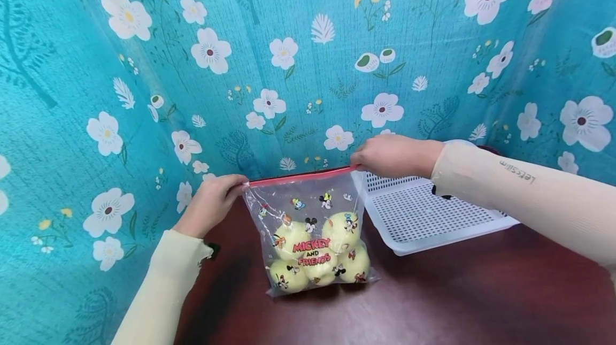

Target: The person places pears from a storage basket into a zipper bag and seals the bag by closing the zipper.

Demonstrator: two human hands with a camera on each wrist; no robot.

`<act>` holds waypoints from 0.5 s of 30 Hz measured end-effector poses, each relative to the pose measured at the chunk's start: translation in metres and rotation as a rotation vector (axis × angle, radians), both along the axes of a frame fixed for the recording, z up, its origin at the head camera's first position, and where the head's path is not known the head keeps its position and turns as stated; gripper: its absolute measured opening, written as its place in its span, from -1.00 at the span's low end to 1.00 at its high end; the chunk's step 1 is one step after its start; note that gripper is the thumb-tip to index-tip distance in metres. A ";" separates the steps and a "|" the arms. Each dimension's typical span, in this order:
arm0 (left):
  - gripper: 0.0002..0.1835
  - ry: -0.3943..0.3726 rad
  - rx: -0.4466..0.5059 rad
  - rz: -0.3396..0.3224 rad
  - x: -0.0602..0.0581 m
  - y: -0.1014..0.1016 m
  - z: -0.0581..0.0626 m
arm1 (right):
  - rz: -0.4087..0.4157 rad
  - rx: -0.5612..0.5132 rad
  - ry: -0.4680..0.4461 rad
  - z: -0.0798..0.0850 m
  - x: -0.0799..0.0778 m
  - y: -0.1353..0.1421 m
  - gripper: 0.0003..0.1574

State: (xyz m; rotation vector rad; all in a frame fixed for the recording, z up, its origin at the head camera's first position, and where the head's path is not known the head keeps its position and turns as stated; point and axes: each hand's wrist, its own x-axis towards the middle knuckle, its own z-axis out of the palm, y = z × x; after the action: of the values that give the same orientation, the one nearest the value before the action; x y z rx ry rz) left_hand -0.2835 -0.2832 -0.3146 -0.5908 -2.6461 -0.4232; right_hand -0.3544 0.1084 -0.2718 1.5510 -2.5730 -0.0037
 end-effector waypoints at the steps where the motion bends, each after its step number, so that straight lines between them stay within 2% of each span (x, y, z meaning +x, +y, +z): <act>1: -0.74 -0.001 0.001 0.002 -0.003 0.001 -0.001 | -0.007 0.004 0.002 -0.001 -0.003 0.000 -0.93; 4: -0.75 -0.009 0.003 0.010 -0.012 0.002 -0.004 | -0.027 0.020 -0.008 -0.004 -0.010 -0.001 -0.89; 10: -0.76 -0.083 0.019 0.054 -0.031 0.004 -0.010 | -0.078 0.043 -0.028 -0.013 -0.026 -0.004 -0.90; 15: -0.77 -0.109 0.022 0.053 -0.044 0.005 -0.018 | -0.116 0.054 -0.077 -0.024 -0.040 -0.008 -0.88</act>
State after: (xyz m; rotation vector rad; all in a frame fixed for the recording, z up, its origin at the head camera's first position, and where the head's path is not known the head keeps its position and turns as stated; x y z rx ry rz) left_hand -0.3270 -0.2777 -0.3324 -0.5031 -2.7496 -0.4805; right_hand -0.3947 0.1003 -0.2954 1.4447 -2.7408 -0.0259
